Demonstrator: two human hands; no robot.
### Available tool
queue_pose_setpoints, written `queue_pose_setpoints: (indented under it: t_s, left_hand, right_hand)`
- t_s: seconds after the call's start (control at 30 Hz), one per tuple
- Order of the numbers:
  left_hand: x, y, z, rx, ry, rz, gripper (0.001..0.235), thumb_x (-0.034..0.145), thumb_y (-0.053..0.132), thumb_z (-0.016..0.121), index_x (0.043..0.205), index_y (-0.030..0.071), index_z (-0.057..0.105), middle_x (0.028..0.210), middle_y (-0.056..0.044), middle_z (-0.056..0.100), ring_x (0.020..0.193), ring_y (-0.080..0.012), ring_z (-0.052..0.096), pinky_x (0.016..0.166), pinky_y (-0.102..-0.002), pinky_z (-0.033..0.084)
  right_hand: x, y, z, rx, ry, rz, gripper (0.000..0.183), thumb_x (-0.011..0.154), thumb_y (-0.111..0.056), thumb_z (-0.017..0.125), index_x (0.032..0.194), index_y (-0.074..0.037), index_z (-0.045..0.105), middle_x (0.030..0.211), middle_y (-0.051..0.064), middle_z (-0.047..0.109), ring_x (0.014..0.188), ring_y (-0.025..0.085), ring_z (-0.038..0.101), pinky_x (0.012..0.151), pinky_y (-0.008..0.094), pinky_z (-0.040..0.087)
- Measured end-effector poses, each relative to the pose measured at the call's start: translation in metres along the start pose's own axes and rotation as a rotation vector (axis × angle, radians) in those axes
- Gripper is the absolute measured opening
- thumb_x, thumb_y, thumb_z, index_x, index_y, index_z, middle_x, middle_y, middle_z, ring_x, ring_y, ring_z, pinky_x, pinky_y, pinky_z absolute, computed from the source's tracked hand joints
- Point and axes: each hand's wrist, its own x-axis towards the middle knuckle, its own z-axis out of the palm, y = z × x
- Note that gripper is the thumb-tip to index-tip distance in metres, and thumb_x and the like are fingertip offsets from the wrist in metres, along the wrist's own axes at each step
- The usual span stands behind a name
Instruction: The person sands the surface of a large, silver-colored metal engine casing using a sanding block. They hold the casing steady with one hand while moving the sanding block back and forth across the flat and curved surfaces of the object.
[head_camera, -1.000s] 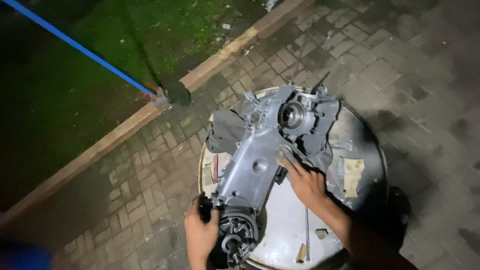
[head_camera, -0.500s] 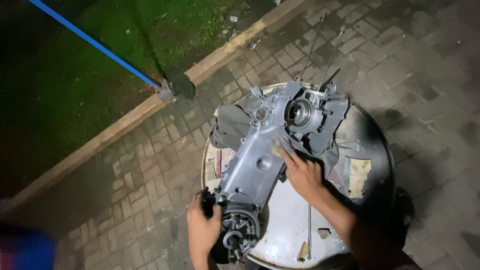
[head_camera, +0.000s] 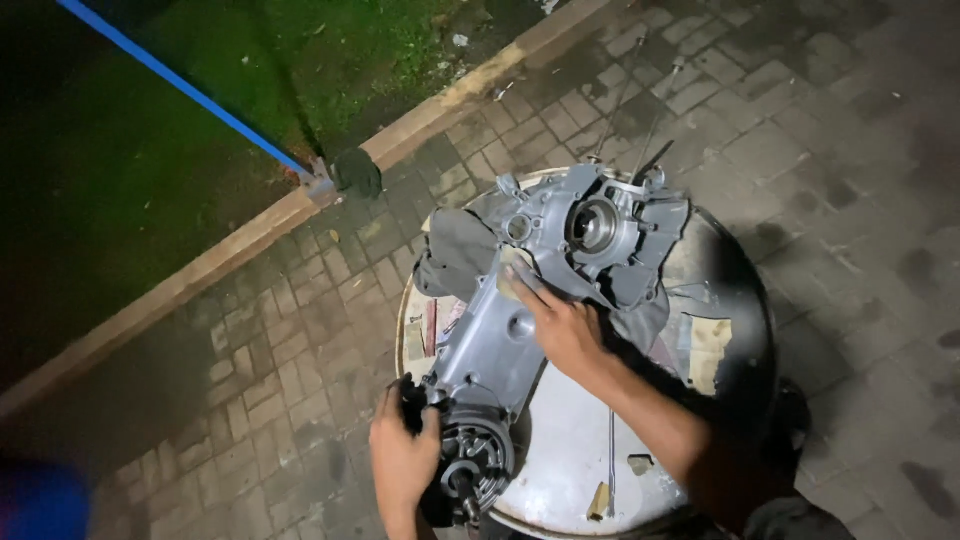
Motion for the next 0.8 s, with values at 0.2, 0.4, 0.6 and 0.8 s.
queue_pose_setpoints:
  t_s: [0.2, 0.4, 0.6, 0.8]
  left_hand:
    - [0.004, -0.013, 0.004, -0.045, 0.004, 0.032, 0.053, 0.080, 0.020, 0.063, 0.131, 0.005, 0.064, 0.125, -0.016, 0.070, 0.116, -0.0345, 0.067, 0.104, -0.043, 0.048]
    - [-0.001, 0.011, -0.007, -0.056, -0.046, -0.084, 0.052, 0.083, 0.022, 0.061, 0.132, 0.003, 0.062, 0.133, -0.013, 0.068, 0.121, -0.0321, 0.066, 0.108, -0.044, 0.048]
    - [-0.008, 0.006, -0.014, -0.207, 0.022, 0.019, 0.044, 0.087, 0.021, 0.061, 0.130, 0.010, 0.066, 0.120, -0.010, 0.074, 0.111, -0.0275, 0.068, 0.097, -0.040, 0.051]
    - [-0.014, 0.015, -0.021, -0.438, 0.083, -0.023, 0.034, 0.103, 0.012, 0.053, 0.128, -0.007, 0.064, 0.121, -0.030, 0.067, 0.126, -0.0476, 0.060, 0.105, -0.060, 0.047]
  right_hand:
    - [-0.056, 0.033, 0.018, 0.133, 0.099, -0.030, 0.065, 0.080, 0.002, 0.058, 0.138, -0.027, 0.063, 0.139, -0.007, 0.067, 0.056, 0.038, 0.067, 0.051, 0.048, 0.058]
    - [-0.008, 0.011, 0.009, 0.150, -0.021, 0.008, 0.086, 0.079, 0.009, 0.052, 0.153, -0.034, 0.046, 0.143, -0.006, 0.065, 0.051, 0.040, 0.063, 0.050, 0.047, 0.052]
    - [-0.071, 0.018, -0.025, 0.294, -0.238, -0.041, 0.071, 0.086, 0.003, 0.050, 0.150, -0.027, 0.051, 0.132, 0.004, 0.071, 0.075, 0.045, 0.068, 0.063, 0.049, 0.052]
    - [-0.083, 0.007, -0.078, 0.640, -0.592, 0.259, 0.034, 0.098, -0.015, 0.053, 0.123, -0.012, 0.076, 0.071, 0.016, 0.079, 0.058, 0.024, 0.076, 0.058, 0.035, 0.060]
